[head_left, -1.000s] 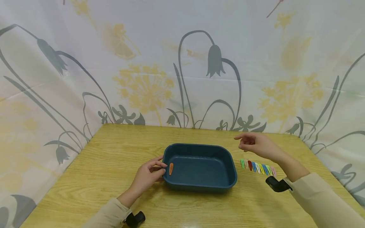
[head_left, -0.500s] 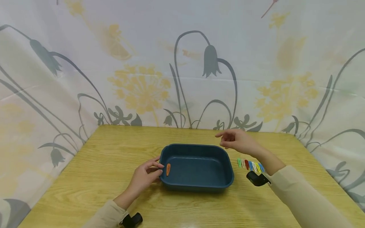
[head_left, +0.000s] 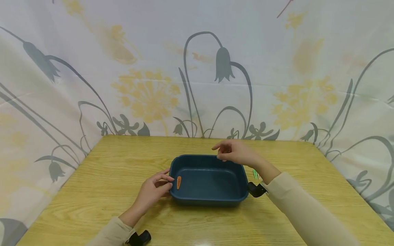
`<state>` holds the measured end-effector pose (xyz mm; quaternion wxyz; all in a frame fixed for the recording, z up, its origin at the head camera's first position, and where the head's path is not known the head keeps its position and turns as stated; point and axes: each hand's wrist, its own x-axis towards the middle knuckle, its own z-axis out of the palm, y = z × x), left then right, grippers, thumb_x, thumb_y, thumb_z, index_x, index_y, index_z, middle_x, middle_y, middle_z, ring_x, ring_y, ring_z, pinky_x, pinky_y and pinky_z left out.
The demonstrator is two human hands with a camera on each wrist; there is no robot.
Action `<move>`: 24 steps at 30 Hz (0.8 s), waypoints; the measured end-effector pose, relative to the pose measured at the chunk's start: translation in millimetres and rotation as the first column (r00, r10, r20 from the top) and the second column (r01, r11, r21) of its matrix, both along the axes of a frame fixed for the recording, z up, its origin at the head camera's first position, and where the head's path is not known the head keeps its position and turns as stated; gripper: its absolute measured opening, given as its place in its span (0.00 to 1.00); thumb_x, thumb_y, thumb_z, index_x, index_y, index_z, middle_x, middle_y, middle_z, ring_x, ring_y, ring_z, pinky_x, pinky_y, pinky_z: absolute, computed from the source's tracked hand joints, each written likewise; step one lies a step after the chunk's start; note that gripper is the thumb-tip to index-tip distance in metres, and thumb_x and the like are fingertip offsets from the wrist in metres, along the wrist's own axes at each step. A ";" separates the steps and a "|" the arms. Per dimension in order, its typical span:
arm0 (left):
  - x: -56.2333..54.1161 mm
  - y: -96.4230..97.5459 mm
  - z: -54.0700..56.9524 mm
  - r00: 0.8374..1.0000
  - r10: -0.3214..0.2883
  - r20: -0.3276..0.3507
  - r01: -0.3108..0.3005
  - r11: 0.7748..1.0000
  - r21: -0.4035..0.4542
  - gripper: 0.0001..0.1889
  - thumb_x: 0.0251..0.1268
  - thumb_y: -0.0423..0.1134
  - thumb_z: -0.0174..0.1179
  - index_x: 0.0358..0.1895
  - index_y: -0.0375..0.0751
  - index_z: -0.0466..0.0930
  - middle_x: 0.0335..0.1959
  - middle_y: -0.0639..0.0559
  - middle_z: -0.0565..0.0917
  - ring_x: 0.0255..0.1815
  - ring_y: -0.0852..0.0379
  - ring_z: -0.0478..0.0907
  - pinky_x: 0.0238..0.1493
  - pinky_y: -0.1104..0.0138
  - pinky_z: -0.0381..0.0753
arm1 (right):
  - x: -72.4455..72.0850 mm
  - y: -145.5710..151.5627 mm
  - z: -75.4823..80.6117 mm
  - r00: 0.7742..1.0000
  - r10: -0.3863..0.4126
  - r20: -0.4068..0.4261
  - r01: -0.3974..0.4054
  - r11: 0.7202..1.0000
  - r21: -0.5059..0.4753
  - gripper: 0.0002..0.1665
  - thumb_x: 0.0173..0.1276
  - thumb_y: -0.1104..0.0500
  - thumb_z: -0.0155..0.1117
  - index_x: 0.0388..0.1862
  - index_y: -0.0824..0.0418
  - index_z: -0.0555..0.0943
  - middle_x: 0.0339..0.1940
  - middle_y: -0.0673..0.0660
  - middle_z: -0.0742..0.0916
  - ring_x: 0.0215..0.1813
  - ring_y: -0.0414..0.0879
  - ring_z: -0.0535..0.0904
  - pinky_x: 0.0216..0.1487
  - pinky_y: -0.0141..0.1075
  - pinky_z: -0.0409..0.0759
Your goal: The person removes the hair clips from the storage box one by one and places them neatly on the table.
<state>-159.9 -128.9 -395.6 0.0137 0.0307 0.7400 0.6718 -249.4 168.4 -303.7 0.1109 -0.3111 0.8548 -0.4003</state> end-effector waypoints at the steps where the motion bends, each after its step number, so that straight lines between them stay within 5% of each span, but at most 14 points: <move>1: 0.2 -0.4 -0.1 1.000 0.002 0.001 -0.002 1.000 0.000 0.08 0.58 0.26 0.60 0.40 0.28 0.80 0.65 0.47 0.68 0.48 0.44 0.78 0.34 0.58 0.83 | -1.0 -4.0 -1.2 1.000 0.018 0.007 -0.018 1.000 -0.013 0.18 0.66 0.63 0.59 0.55 0.64 0.76 0.34 0.56 0.83 0.37 0.59 0.78 0.41 0.53 0.78; 12: 1.0 -1.0 0.3 1.000 0.008 -0.001 -0.008 1.000 -0.006 0.08 0.57 0.26 0.60 0.40 0.29 0.81 0.65 0.46 0.68 0.47 0.46 0.79 0.35 0.57 0.83 | -12.8 -42.8 -20.5 0.988 0.155 0.013 -0.154 0.988 -0.018 0.20 0.63 0.68 0.61 0.55 0.69 0.76 0.38 0.61 0.84 0.40 0.44 0.81 0.42 0.34 0.80; 18: -0.5 0.7 0.8 1.000 0.002 -0.001 -0.002 1.000 -0.011 0.08 0.57 0.27 0.61 0.40 0.29 0.81 0.65 0.46 0.69 0.46 0.46 0.79 0.35 0.57 0.83 | -18.1 -62.4 -34.7 0.966 0.250 0.071 -0.246 0.967 -0.061 0.20 0.62 0.71 0.61 0.54 0.73 0.75 0.40 0.66 0.84 0.42 0.49 0.82 0.44 0.34 0.80; 24: -1.0 1.0 0.7 1.000 0.008 -0.003 -0.008 1.000 -0.019 0.08 0.57 0.26 0.60 0.40 0.29 0.81 0.65 0.45 0.69 0.47 0.45 0.79 0.35 0.57 0.83 | -23.1 -79.9 -48.4 0.946 0.312 0.087 -0.310 0.950 -0.041 0.20 0.61 0.73 0.61 0.54 0.72 0.76 0.39 0.64 0.85 0.40 0.43 0.82 0.43 0.32 0.80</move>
